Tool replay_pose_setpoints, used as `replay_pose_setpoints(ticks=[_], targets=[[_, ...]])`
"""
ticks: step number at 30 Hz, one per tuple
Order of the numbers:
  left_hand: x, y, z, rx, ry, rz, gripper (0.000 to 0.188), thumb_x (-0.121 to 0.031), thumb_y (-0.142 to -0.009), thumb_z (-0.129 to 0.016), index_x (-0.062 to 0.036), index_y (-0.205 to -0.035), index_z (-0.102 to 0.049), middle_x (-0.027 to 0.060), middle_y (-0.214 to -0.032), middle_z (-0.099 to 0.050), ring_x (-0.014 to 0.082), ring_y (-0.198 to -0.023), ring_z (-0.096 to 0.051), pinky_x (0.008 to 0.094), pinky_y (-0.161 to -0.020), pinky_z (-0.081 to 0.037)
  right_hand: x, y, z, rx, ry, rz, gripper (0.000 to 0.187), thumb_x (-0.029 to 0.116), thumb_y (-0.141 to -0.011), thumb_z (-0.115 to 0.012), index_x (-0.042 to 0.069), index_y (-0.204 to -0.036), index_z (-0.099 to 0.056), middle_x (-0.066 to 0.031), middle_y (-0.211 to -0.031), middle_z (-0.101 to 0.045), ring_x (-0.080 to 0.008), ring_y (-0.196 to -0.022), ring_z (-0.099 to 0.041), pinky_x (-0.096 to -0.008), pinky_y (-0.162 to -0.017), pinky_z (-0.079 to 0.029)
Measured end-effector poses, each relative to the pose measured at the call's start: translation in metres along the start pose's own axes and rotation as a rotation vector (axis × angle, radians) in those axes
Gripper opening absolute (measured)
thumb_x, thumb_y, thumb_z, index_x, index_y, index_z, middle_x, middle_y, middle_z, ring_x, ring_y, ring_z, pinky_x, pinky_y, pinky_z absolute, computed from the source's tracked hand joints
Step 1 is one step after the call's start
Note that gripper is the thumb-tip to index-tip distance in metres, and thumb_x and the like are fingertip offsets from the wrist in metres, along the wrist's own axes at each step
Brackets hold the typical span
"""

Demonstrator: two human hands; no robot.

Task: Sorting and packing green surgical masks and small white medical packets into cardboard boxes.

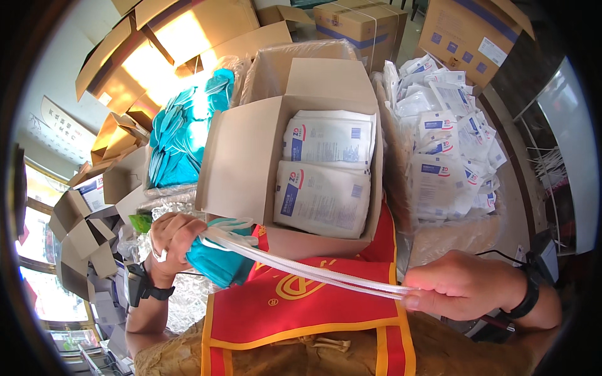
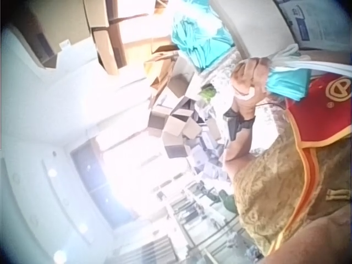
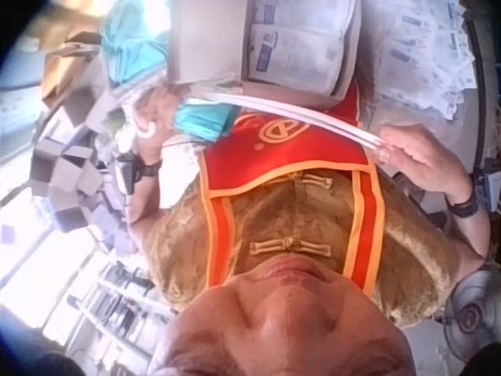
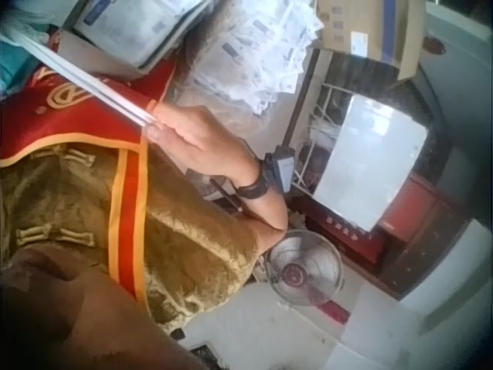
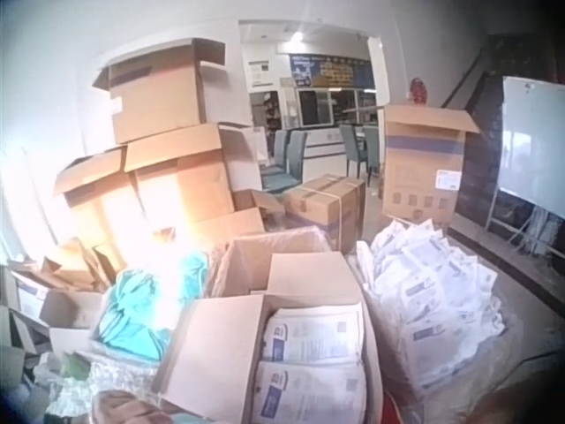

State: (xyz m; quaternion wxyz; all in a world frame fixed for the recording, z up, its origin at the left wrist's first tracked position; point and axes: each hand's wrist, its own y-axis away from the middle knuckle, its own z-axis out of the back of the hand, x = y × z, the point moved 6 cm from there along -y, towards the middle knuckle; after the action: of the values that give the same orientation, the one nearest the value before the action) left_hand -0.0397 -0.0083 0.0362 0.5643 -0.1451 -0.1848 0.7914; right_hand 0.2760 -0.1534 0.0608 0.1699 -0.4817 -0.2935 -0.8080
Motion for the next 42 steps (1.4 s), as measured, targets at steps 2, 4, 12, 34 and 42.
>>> replay_pose_setpoints(ticks=[2, 4, 12, 34, 42], targets=[[0.005, 0.002, -0.001, 0.002, 0.003, 0.002, 0.032, -0.018, -0.064, -0.068, -0.0035, -0.092, -0.062, 0.0087, -0.076, -0.060, 0.0276, -0.062, -0.061, 0.0361, -0.055, -0.050, 0.006, 0.004, 0.001, -0.014, 0.015, -0.023, 0.022, 0.020, -0.096, -0.057, 0.005, -0.081, -0.054, -0.0074, -0.058, -0.049, -0.0223, -0.049, -0.051, -0.0329, -0.047, -0.038], [0.081, 0.067, 0.007, -0.166, -0.363, 0.483, 0.030, -0.017, -0.078, -0.065, -0.0053, -0.105, -0.063, 0.0133, -0.087, -0.067, 0.0347, -0.075, -0.065, 0.0372, -0.068, -0.054, -0.014, 0.041, 0.018, -0.206, -0.138, -0.145, 0.021, 0.020, -0.096, -0.057, 0.005, -0.082, -0.055, -0.0042, -0.058, -0.050, -0.0169, -0.049, -0.051, -0.0294, -0.046, -0.037], [0.097, 0.058, 0.019, -0.823, 0.781, 0.743, 0.037, -0.005, -0.089, -0.061, 0.0005, -0.124, -0.052, 0.0080, -0.112, -0.062, 0.0208, -0.103, -0.059, 0.0355, -0.095, -0.045, -0.054, -0.028, 0.022, -0.403, -0.766, -0.023, 0.028, 0.025, -0.097, -0.052, 0.002, -0.082, -0.056, -0.0012, -0.061, -0.046, -0.0065, -0.046, -0.035, -0.0211, -0.042, -0.027], [0.002, -0.103, -0.015, -0.840, 2.073, 0.361, 0.041, -0.027, -0.094, -0.044, 0.0058, -0.118, -0.050, 0.0233, -0.103, -0.056, 0.0160, -0.055, -0.053, 0.0299, -0.056, -0.042, -0.037, -0.179, -0.028, -0.265, -0.621, 0.242, 0.070, 0.063, -0.098, -0.028, 0.006, -0.087, -0.068, 0.0026, -0.075, -0.057, -0.0043, -0.063, -0.042, -0.0204, -0.058, -0.034], [0.005, -0.106, -0.018, -0.892, 2.085, 0.414, 0.038, -0.033, -0.098, -0.046, 0.0009, -0.112, -0.056, 0.0201, -0.103, -0.061, 0.0178, -0.056, -0.055, 0.0315, -0.058, -0.043, -0.020, -0.164, -0.038, -0.027, -0.503, 0.376, 0.031, 0.032, -0.096, -0.059, 0.003, -0.104, -0.064, 0.0005, -0.081, -0.061, -0.0039, -0.067, -0.048, -0.0195, -0.062, -0.039]])
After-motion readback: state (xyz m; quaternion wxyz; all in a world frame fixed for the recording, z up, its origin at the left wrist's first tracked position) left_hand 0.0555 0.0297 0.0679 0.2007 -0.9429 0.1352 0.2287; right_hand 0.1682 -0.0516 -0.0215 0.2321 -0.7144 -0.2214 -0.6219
